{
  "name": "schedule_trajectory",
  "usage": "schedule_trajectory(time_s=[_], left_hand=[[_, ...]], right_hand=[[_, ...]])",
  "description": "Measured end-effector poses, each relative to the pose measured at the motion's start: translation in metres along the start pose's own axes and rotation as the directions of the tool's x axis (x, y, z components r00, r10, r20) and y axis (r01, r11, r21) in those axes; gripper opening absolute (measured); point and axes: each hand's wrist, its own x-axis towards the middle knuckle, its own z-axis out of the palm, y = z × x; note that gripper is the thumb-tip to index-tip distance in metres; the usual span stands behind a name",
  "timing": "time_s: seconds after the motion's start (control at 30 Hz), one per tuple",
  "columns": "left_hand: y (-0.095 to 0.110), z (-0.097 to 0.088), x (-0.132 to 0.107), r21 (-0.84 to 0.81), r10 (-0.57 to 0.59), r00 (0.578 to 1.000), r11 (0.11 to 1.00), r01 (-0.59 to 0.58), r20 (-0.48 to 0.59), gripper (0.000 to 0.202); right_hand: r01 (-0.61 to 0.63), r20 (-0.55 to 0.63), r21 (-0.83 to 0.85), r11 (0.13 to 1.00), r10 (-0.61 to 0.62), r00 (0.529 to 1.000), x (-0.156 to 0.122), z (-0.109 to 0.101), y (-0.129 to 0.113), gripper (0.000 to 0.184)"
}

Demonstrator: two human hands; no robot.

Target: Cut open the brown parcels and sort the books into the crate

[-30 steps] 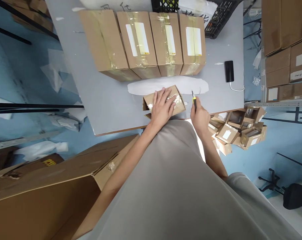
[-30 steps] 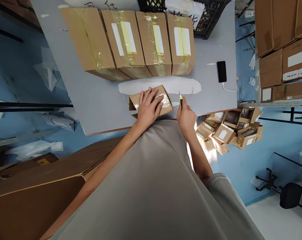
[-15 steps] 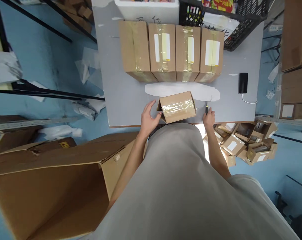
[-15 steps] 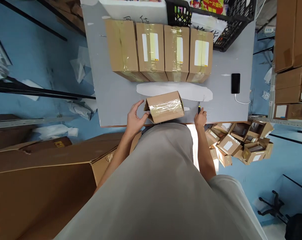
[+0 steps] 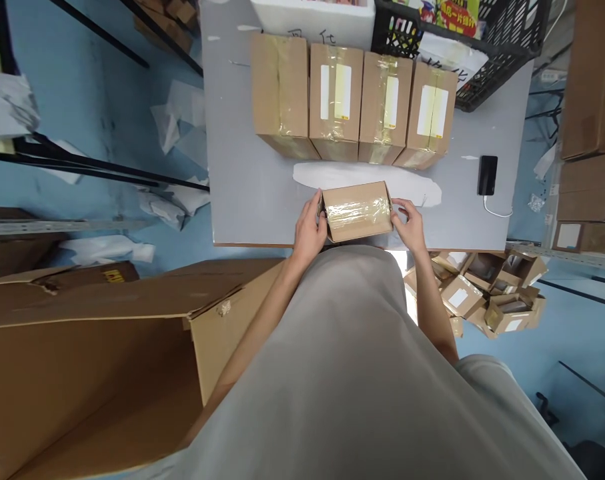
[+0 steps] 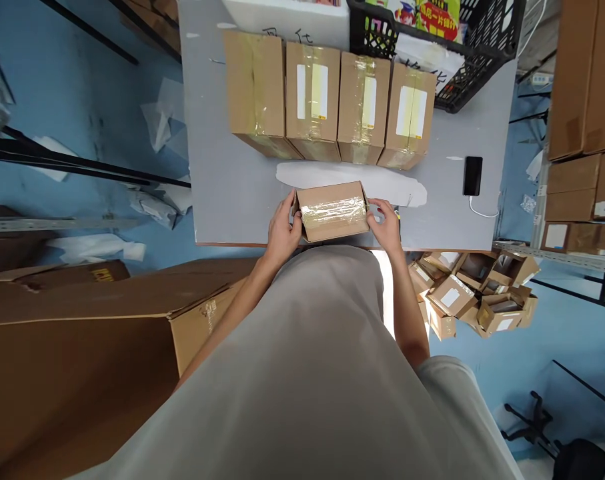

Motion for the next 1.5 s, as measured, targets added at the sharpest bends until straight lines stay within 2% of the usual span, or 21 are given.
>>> schedule_trajectory(time_s=[0.07,0.2,0.3,0.4,0.5,0.6,0.67,0.8,0.87,0.97,1.17,1.27,1.37,1.5], left_hand=[[0.001,0.001,0.000,-0.006,-0.005,1.000,1.000,0.005,-0.007,0.070],[0.005,0.004,0.000,-0.017,-0.022,0.999,1.000,0.022,-0.035,0.066],[0.007,0.006,0.000,-0.025,-0.031,0.998,0.999,0.029,-0.054,0.064],[0.010,0.006,-0.001,-0.043,-0.041,0.998,0.998,0.039,-0.049,0.065],[0.013,0.006,-0.003,-0.079,-0.048,0.998,0.996,0.045,-0.036,0.069],[0.008,0.005,-0.006,-0.167,-0.129,0.989,0.979,0.117,-0.068,0.081],[-0.004,0.005,-0.008,-0.269,-0.254,0.962,0.938,0.219,-0.104,0.091],[-0.041,0.004,-0.012,-0.403,-0.495,0.862,0.816,0.415,-0.113,0.101],[-0.057,0.005,-0.014,-0.418,-0.561,0.824,0.768,0.485,-0.075,0.099],[-0.071,0.010,-0.015,-0.447,-0.613,0.790,0.703,0.554,0.016,0.088],[-0.072,0.037,-0.003,-0.485,-0.712,0.675,0.528,0.697,0.196,0.068],[-0.072,0.047,0.004,-0.527,-0.729,0.617,0.414,0.743,0.297,0.066],[-0.075,0.050,0.006,-0.541,-0.736,0.569,0.328,0.774,0.368,0.060],[-0.075,0.049,0.010,-0.523,-0.733,0.551,0.312,0.794,0.399,0.055]], right_hand=[[0.006,0.060,-0.119,0.993,0.002,0.998,0.003,-0.007,-0.007,0.038],[-0.044,0.146,-0.371,0.927,0.105,0.984,0.009,-0.015,-0.024,0.038],[-0.016,0.169,-0.470,0.883,0.108,0.980,0.010,-0.013,-0.032,0.040],[-0.015,0.168,-0.494,0.869,0.112,0.979,0.007,-0.009,-0.033,0.047],[-0.048,0.018,-0.450,0.892,0.063,0.998,-0.002,-0.010,-0.029,0.050],[-0.103,-0.189,-0.383,0.918,0.031,0.981,-0.016,-0.013,-0.024,0.055],[-0.156,-0.230,-0.343,0.926,0.079,0.970,-0.024,-0.015,-0.021,0.070],[-0.262,-0.166,-0.300,0.917,0.220,0.961,-0.028,-0.016,-0.016,0.095],[-0.268,-0.138,-0.297,0.917,0.237,0.962,-0.022,-0.015,-0.017,0.097],[-0.230,-0.103,-0.318,0.920,0.208,0.973,-0.006,-0.012,-0.024,0.093],[-0.117,-0.012,-0.424,0.898,0.123,0.992,0.021,0.004,-0.044,0.078],[-0.142,-0.025,-0.436,0.889,0.146,0.989,0.022,0.015,-0.049,0.075],[-0.191,-0.046,-0.311,0.931,0.186,0.981,0.017,0.019,-0.047,0.078],[-0.216,-0.016,-0.070,0.974,0.216,0.976,0.011,0.009,-0.034,0.080]])
